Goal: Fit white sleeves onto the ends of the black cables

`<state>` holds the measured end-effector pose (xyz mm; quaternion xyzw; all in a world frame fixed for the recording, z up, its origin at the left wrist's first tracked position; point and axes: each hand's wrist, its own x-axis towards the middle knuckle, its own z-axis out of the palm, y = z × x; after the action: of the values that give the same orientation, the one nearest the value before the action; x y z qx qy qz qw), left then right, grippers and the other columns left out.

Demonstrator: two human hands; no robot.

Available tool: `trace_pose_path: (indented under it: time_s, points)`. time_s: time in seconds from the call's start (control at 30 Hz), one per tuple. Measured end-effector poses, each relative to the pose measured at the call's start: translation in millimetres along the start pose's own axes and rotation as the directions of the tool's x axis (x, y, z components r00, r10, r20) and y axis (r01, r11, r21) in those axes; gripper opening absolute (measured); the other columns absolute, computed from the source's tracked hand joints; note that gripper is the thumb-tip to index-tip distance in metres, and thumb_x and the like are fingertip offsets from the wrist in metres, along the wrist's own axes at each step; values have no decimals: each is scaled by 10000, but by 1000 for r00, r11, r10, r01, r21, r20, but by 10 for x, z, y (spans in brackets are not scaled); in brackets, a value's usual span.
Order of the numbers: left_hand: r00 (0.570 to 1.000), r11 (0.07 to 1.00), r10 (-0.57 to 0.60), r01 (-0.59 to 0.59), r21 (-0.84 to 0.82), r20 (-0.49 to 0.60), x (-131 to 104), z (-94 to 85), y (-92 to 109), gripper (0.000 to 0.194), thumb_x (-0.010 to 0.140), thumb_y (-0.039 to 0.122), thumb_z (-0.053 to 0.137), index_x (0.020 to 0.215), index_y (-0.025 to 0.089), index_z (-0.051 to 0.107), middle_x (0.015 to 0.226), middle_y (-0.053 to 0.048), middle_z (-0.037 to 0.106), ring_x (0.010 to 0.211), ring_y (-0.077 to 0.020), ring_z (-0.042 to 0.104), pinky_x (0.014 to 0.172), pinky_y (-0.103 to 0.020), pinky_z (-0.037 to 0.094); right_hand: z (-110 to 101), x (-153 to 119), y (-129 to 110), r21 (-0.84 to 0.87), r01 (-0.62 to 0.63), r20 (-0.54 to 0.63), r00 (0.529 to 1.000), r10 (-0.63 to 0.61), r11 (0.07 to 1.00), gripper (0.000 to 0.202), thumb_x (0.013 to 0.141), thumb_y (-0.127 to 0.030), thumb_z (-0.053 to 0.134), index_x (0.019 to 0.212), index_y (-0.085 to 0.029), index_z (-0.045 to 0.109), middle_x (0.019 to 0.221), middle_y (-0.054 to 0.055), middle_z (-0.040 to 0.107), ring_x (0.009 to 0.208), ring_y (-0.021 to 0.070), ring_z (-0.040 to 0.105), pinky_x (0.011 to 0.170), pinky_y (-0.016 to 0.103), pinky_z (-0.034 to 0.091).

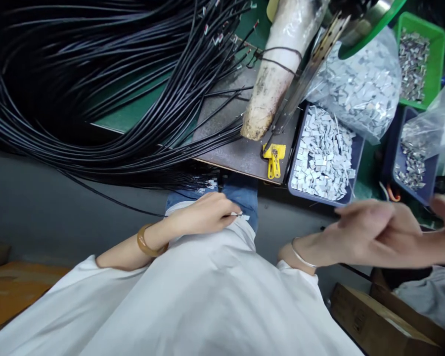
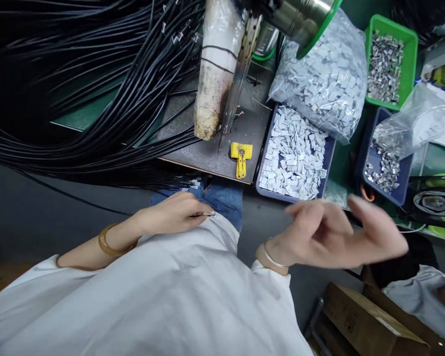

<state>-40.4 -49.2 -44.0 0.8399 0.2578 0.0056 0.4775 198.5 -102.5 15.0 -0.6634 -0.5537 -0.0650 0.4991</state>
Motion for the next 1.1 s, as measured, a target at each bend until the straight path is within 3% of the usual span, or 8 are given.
trace_pose_path:
  time_s: [0.07,0.13,0.23,0.33,0.5,0.7,0.97,1.1]
  points:
    - [990,979,-130,118,165,64,-119,114,-166,257,911,199,512,970,205,761,834,-83,767,760,-240,700,667,-304,417,55,89,138,-62,17,-36,999,-20,998,179,907,-324,588,1085,-320,597,809,-15,652,496,118,633,440,300,428]
    - [968,938,-252,243,247,5,-226,147,-348,312,930,211,488,1103,181,747,1042,-140,778,937,-292,729,761,-340,472,131,177,315,-182,61,60,997,-51,981,70,818,-209,676,857,-238,625,654,-16,631,545,131,664,494,272,444]
    - [905,869,-389,422,258,-172,-298,48,-608,349,957,244,459,1154,161,736,1183,-156,751,1067,-310,709,847,-359,490,222,291,545,-365,105,255,967,-9,925,163,722,-127,736,720,-206,593,656,3,662,538,105,590,531,254,449]
    - [843,811,-466,528,252,-269,-204,-71,-835,343,937,221,465,1107,145,753,1141,-156,762,1053,-311,705,865,-368,481,284,396,601,-487,118,423,898,116,866,169,755,-117,727,703,-195,585,780,40,710,660,113,607,628,273,449]
    - [855,814,-456,512,274,-246,48,7,-1134,351,914,178,464,1073,150,776,1109,-162,767,1033,-293,697,861,-360,472,347,530,417,-651,208,539,803,252,730,109,801,-148,702,731,-179,624,834,56,715,812,153,647,658,337,348]
    - [898,839,-405,440,320,-172,6,242,-1298,358,900,108,454,1042,134,782,1097,-175,729,1038,-281,655,849,-351,455,354,595,299,-741,252,551,758,349,622,59,824,-200,699,838,-145,716,941,125,758,894,205,686,634,366,285]
    - [915,841,-373,404,359,-155,-172,329,-1291,320,976,292,496,1132,128,722,1176,-178,642,1111,-304,580,881,-370,458,320,655,439,-668,179,573,743,346,722,64,745,-132,736,719,-154,682,813,73,744,811,138,674,729,329,413]
    - [935,854,-337,352,383,-108,-243,335,-1290,305,959,117,434,1065,129,720,1152,-171,644,1084,-273,585,868,-353,458,305,625,491,-626,131,563,758,329,768,86,732,-136,723,686,-163,655,750,54,705,702,101,602,732,313,425]
